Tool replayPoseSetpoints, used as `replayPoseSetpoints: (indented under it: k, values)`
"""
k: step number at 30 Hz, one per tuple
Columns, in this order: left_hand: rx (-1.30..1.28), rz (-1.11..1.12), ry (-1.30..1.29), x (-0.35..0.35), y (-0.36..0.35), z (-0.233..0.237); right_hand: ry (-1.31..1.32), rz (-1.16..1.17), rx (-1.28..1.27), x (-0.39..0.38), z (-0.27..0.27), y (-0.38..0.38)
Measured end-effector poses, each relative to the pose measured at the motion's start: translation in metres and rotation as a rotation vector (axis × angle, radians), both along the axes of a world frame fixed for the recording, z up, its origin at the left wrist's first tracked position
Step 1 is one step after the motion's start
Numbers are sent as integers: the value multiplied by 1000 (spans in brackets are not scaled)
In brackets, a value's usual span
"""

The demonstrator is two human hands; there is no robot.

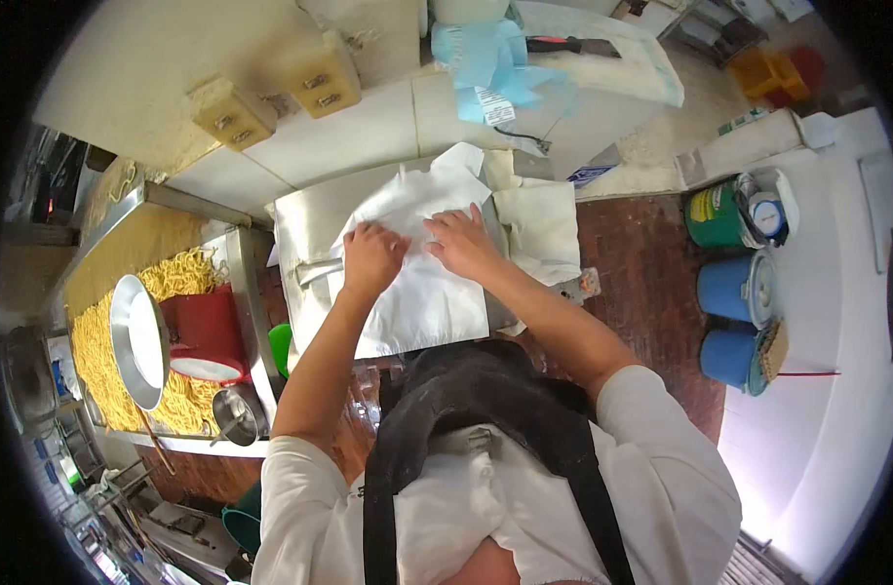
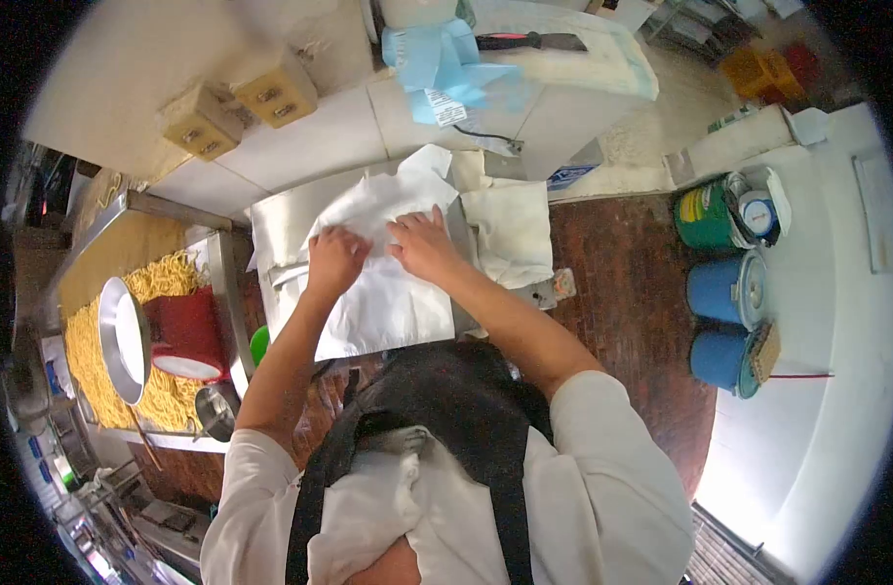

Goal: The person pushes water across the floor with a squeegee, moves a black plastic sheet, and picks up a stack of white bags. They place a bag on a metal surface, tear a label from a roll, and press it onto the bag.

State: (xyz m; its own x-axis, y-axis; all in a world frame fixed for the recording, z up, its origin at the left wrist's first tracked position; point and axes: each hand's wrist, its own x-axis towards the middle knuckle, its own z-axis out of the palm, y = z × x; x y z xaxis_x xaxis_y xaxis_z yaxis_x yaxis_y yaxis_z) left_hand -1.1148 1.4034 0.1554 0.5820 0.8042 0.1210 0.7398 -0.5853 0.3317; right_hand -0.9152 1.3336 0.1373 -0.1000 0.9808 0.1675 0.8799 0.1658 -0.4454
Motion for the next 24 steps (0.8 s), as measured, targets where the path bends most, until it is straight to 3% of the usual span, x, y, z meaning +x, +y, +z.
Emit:
replayPoseSetpoints:
  k: [5, 7, 10, 13, 20, 22, 24]
  values:
    - [-19, 47, -210, 2, -6, -5, 322, -89, 415, 41, 125, 11]
    - [-22, 31, -265, 8, -5, 4, 280, -212, 756, 63, 169, 25]
    - [-147, 38, -322, 16, 1, 14, 31, -345, 934, 94, 199, 48]
    - [-397, 133, -352, 26, 4, 35, -33, -312, 609, 121, 181, 52]
    - [-649, 152, -434, 58, 19, 44, 298, -378, 382, 113, 171, 59]
    - [-735, 148, -457, 71, 21, 73, 354, -390, 367, 116, 170, 60]
    - [-712, 146, -584, 86, 25, 83, 186, -275, 219, 126, 181, 49]
